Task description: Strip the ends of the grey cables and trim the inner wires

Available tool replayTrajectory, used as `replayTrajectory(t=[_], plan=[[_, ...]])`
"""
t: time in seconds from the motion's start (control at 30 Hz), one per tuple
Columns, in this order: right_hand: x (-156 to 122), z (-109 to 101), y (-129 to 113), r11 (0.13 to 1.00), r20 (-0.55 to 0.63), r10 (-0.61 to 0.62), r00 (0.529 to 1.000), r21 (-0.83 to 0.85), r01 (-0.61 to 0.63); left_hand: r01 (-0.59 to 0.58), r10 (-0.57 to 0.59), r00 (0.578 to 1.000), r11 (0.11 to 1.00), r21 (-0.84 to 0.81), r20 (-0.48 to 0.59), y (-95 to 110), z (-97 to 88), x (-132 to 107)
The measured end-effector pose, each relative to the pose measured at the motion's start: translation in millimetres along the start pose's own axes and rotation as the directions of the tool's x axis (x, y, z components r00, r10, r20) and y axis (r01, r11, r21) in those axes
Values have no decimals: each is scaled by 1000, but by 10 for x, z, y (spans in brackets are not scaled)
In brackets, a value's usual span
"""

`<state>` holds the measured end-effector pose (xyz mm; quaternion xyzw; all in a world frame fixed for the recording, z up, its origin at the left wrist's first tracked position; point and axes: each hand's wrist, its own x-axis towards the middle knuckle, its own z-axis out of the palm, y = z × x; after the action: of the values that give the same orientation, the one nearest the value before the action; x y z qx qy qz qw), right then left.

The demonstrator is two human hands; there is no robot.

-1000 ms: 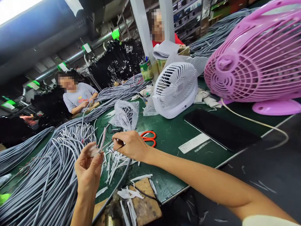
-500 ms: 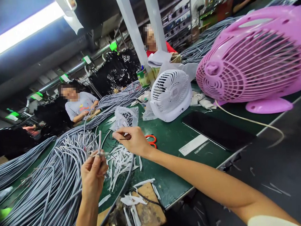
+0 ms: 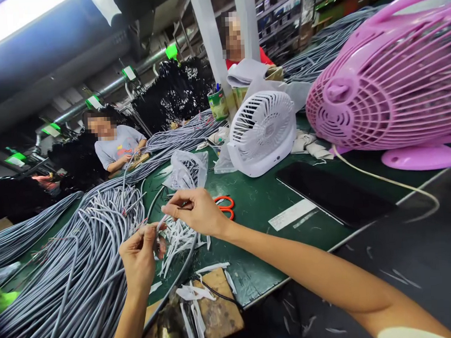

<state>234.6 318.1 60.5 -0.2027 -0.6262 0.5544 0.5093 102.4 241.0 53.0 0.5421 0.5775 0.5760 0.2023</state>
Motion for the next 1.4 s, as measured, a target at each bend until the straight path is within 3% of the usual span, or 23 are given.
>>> replayTrajectory(t=[0.13,0.3,0.47,0.57,0.73,0.83,0.9,0.97,1.03,1.13,1.3,1.4], plan=[[-48,46,16,999,38,-27,999,-46,28,-57,57,998,998,28,5,12,-6,-17],[-57,10,-13,997,148,-71,986,10,70,-184,184,983,979,85,4,79,-40,-29],[-24,3,-23,996,171,-29,985,84,15,-310,299,948,945,104,109,116,-62,-54],[-16,20,-14,1000,142,-29,990,9,28,-332,310,935,936,115,174,126,-62,-57],[-64,10,-38,978,203,-139,969,-123,166,-314,311,949,932,180,47,96,-64,-22],[-92,15,-38,946,242,-239,940,-160,282,-345,337,938,901,262,75,47,-49,-20],[-88,29,-20,957,229,-207,951,-153,245,-402,376,915,872,280,145,15,-27,-41],[-67,46,4,985,209,-96,973,-118,123,-454,419,890,848,274,178,-7,-3,-70],[-38,55,25,998,213,1,977,-69,14,-489,460,872,834,257,166,-12,13,-95],[-8,45,29,998,251,62,966,-37,-54,-508,497,861,825,248,109,12,9,-109],[-61,34,-20,998,267,-14,963,-55,29,-435,462,887,825,360,11,71,-22,-77],[-101,54,-30,983,248,-117,962,-111,149,-474,502,863,756,452,67,67,-4,-76]])
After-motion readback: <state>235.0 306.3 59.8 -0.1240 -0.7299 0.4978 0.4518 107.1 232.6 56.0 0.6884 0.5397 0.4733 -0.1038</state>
